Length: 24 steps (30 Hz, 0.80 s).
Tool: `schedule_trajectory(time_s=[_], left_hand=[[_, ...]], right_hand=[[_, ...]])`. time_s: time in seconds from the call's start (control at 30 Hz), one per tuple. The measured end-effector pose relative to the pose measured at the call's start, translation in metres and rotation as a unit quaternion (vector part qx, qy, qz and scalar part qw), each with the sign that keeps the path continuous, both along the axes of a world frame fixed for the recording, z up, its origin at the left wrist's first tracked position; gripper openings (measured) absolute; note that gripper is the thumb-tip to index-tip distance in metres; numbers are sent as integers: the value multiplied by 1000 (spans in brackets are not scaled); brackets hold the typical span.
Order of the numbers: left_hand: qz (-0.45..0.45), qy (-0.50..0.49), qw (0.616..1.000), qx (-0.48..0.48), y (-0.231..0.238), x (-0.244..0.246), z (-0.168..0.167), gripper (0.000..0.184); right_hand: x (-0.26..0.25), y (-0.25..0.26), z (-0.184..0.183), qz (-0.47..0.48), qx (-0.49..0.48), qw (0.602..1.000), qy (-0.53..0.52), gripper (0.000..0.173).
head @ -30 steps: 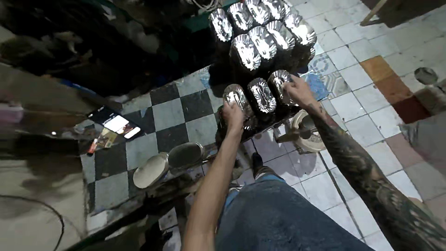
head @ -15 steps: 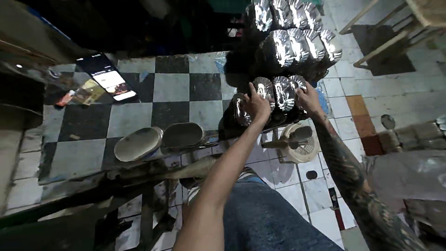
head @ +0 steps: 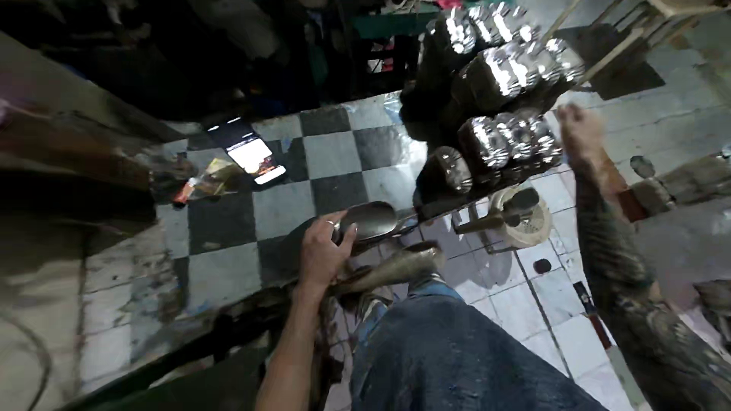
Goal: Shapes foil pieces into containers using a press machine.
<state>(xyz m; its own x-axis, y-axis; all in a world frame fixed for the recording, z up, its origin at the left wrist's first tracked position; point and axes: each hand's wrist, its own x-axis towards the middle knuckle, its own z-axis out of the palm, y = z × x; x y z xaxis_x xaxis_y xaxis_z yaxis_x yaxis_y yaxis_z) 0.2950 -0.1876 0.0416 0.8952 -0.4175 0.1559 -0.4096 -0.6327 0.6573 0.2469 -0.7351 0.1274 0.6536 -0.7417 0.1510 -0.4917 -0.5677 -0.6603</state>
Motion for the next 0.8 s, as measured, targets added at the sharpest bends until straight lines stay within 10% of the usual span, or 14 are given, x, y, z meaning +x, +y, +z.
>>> schedule_trajectory(time_s=[0.17, 0.3, 0.43, 0.57, 0.8], left_hand=[[-55, 108, 962, 244, 61, 31, -41, 89], [-76, 86, 957, 265, 65, 34, -47, 52], [-99, 42, 974, 200, 71, 29, -54, 50], [-168, 207, 949, 168, 87, 60, -16, 25], [-196, 207, 934, 218, 81, 75, -16, 28]], right_hand=[[-13, 244, 37, 186, -74, 972, -120, 43], [17, 370, -38, 470, 16, 879, 76, 31], [54, 369, -118, 566, 1, 785, 253, 47], [91, 341, -106, 656, 58, 691, 297, 41], [119, 333, -112, 675, 118, 661, 306, 31]])
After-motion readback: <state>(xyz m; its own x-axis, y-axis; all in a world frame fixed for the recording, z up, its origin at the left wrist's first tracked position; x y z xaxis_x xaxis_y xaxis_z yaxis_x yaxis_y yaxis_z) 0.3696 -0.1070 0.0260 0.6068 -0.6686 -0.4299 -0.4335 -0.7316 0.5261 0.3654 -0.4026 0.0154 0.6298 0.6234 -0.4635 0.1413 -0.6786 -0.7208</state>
